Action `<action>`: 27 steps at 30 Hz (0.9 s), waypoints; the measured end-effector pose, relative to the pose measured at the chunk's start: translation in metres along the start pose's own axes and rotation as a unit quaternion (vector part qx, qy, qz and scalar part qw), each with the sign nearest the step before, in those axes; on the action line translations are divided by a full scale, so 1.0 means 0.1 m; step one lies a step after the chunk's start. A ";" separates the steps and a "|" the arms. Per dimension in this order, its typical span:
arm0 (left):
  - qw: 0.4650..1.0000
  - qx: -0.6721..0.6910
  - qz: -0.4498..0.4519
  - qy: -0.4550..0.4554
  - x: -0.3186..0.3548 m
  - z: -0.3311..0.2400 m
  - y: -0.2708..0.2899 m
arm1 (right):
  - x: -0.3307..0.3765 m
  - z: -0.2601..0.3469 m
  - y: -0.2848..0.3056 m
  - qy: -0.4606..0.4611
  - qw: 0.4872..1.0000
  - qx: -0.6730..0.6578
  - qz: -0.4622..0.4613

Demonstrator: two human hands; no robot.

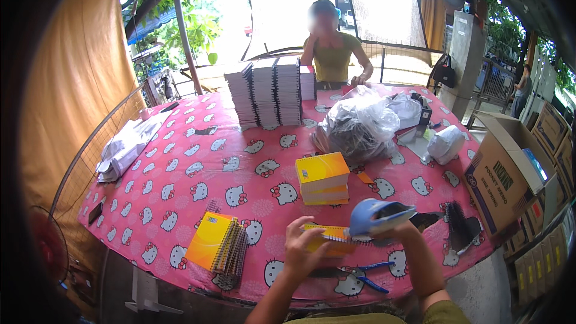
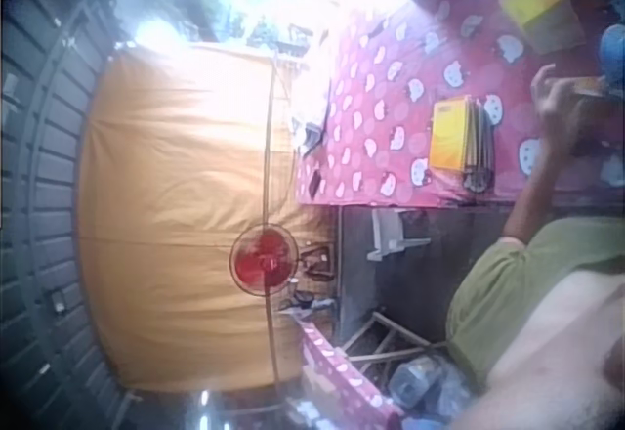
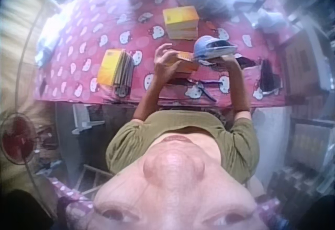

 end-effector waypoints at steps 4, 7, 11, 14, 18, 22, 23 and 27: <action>0.996 0.072 -0.011 0.060 0.06 0.28 -0.02 | -0.19 -0.13 0.04 -0.001 0.983 0.178 -0.043; 0.957 0.241 -0.030 0.155 0.16 0.48 -0.05 | -0.22 -0.12 -0.06 -0.047 0.997 0.053 0.020; 0.910 0.372 -0.050 0.176 0.18 0.59 -0.08 | -0.33 -0.05 -0.15 0.020 0.985 0.170 -0.007; 0.905 0.380 -0.040 0.186 0.21 0.66 -0.06 | -0.29 -0.21 -0.12 -0.077 0.996 0.026 0.028; 0.912 0.356 -0.037 0.200 0.21 0.69 -0.04 | -0.46 -0.02 -0.10 0.021 0.896 0.439 -0.062; 0.916 0.349 -0.001 0.198 0.23 0.80 -0.03 | -0.36 0.08 -0.36 0.001 0.993 0.105 0.045; 0.918 0.348 0.007 0.190 0.24 0.82 -0.04 | -0.34 0.08 -0.24 0.002 0.976 0.219 -0.007; 0.898 0.383 0.000 0.214 0.27 0.83 -0.05 | 0.20 0.14 0.39 -0.075 0.817 0.528 -0.219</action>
Point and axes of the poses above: each hand's wrist, its own x-axis away from the middle knuckle, its own y-axis out of the back of the hand, z = x × y, the point moved 9 cm from there along -x, towards the middle knuckle, and after that the axes turned 1 degree about z, right-handed, at the moved point
